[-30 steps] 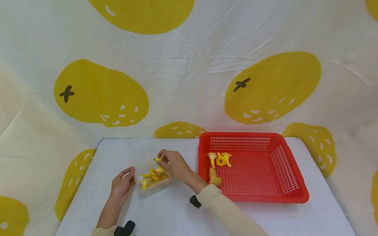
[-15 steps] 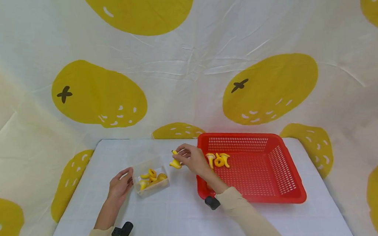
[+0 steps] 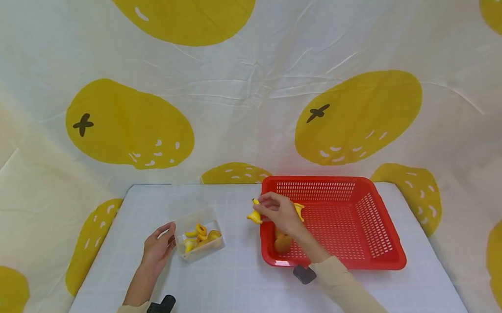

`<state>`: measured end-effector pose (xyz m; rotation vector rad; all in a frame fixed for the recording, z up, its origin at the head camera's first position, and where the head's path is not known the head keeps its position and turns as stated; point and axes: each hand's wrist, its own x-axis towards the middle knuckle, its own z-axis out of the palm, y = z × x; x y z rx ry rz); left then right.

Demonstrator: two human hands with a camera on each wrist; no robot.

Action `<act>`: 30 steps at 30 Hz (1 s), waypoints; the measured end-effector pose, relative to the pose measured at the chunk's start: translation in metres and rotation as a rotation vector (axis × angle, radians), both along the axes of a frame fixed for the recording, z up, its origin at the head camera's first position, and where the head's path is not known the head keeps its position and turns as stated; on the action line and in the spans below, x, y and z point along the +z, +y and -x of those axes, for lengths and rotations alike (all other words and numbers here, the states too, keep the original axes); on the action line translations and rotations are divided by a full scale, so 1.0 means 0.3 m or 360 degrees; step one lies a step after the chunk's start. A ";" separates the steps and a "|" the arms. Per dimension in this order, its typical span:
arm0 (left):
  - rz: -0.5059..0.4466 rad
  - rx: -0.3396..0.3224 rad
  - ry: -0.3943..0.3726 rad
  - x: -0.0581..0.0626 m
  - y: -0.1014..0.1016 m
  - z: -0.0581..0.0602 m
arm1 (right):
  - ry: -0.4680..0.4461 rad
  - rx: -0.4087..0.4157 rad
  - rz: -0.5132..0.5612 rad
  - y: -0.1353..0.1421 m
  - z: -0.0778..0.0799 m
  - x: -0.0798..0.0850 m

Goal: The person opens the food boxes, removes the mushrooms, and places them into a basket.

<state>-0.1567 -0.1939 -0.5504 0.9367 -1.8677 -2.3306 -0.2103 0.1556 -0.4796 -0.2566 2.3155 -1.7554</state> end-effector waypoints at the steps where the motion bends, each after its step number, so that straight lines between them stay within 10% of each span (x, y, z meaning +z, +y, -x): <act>1: 0.0010 -0.0002 -0.0009 0.001 0.001 0.000 | -0.0007 -0.0014 -0.0008 0.014 -0.002 -0.002; 19: 0.0020 -0.0024 -0.0027 0.006 -0.004 -0.001 | -0.0018 -0.0146 -0.0076 0.235 -0.038 -0.099; 30: 0.0017 -0.0006 -0.0012 0.008 0.007 0.000 | -0.0077 -0.0050 -0.0396 0.307 -0.049 -0.158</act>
